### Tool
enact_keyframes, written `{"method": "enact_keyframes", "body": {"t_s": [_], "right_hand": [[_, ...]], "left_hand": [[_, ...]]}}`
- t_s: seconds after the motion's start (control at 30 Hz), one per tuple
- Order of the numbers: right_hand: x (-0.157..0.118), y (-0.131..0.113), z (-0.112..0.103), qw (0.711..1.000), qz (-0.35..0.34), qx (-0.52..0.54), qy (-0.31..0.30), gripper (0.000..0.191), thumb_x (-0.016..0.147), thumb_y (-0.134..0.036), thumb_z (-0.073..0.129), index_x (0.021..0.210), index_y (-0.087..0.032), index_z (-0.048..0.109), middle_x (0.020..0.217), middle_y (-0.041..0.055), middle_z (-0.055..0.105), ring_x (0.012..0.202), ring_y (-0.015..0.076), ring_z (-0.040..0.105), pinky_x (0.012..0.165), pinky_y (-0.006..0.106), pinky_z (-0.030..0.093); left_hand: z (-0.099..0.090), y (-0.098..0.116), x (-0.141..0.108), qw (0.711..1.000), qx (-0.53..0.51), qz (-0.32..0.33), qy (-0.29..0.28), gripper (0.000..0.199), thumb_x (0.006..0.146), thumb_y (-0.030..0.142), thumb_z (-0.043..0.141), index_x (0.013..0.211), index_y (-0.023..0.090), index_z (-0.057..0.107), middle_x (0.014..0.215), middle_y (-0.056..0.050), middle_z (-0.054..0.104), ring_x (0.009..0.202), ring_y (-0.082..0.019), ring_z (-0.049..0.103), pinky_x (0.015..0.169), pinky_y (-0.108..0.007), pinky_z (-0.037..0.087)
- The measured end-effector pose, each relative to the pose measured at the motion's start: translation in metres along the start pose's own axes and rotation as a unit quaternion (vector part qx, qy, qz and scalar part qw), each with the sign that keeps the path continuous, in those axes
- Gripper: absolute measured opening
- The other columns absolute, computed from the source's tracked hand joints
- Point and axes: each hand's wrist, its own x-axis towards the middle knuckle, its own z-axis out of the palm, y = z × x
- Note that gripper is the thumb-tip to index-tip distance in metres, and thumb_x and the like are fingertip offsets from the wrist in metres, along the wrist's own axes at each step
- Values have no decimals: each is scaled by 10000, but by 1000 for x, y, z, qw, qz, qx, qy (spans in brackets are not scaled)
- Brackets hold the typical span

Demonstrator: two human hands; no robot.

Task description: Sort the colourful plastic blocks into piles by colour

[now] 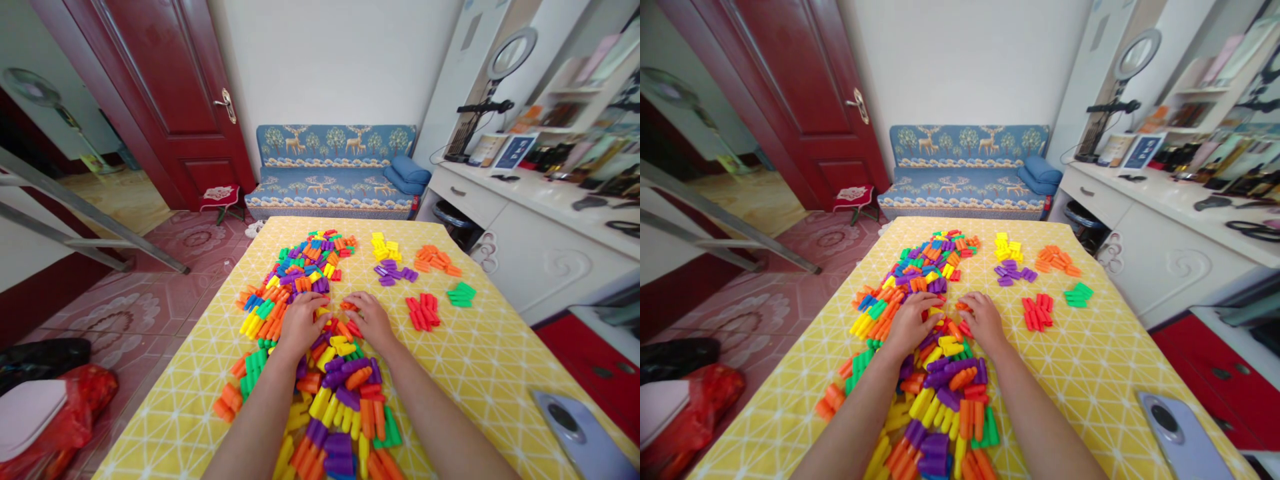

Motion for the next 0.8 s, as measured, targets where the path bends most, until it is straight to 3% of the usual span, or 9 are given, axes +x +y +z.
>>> {"method": "enact_keyframes", "body": {"t_s": [0.17,0.27,0.37,0.47,0.57,0.67,0.8], "right_hand": [[4,6,-10,994,27,38,97,222,827,-339,611,996,-219,692,1000,74,641,947,211,594,790,347,502],[17,29,-43,984,54,2,172,281,832,-406,578,997,-209,692,1058,97,650,948,230,605,677,321,508],[29,72,-91,957,123,-124,231,337,799,-429,595,993,-173,696,1006,110,673,902,244,615,762,364,498],[36,116,-133,901,266,-267,213,337,768,-397,621,991,-159,702,990,123,680,870,263,624,755,371,483],[35,145,-153,866,336,-341,143,345,760,-359,627,1028,-150,684,1017,139,671,892,269,626,733,348,470],[31,152,-155,871,311,-371,89,364,755,-351,632,1028,-112,663,1052,165,644,935,260,612,755,326,462],[28,139,-150,858,251,-429,127,359,856,-415,494,924,-116,683,1046,182,633,1005,294,582,787,364,456]], "left_hand": [[-1,-1,0,1000,-2,3,-2,221,823,259,642,1028,235,720,1086,-43,676,1035,-228,585,930,-371,468],[-1,-1,0,1000,-6,3,-5,207,824,254,639,1013,236,722,1084,-38,678,1026,-225,588,923,-373,474],[-1,-2,1,1000,-5,4,-5,195,825,260,636,997,240,725,1071,-41,682,1016,-228,591,909,-376,479],[0,-3,1,1000,-3,5,-2,196,827,265,632,998,238,724,1060,-43,685,1001,-227,594,896,-375,482],[1,-4,1,1000,-4,10,-3,195,830,275,630,998,236,721,1060,-38,685,996,-222,593,899,-373,479],[0,-4,1,1000,-6,11,-4,194,832,276,629,999,237,719,1061,-36,684,1001,-221,592,906,-373,476],[-1,-3,1,1000,-6,8,-7,188,828,268,630,989,234,723,1051,-44,687,992,-223,597,900,-374,478]]}}
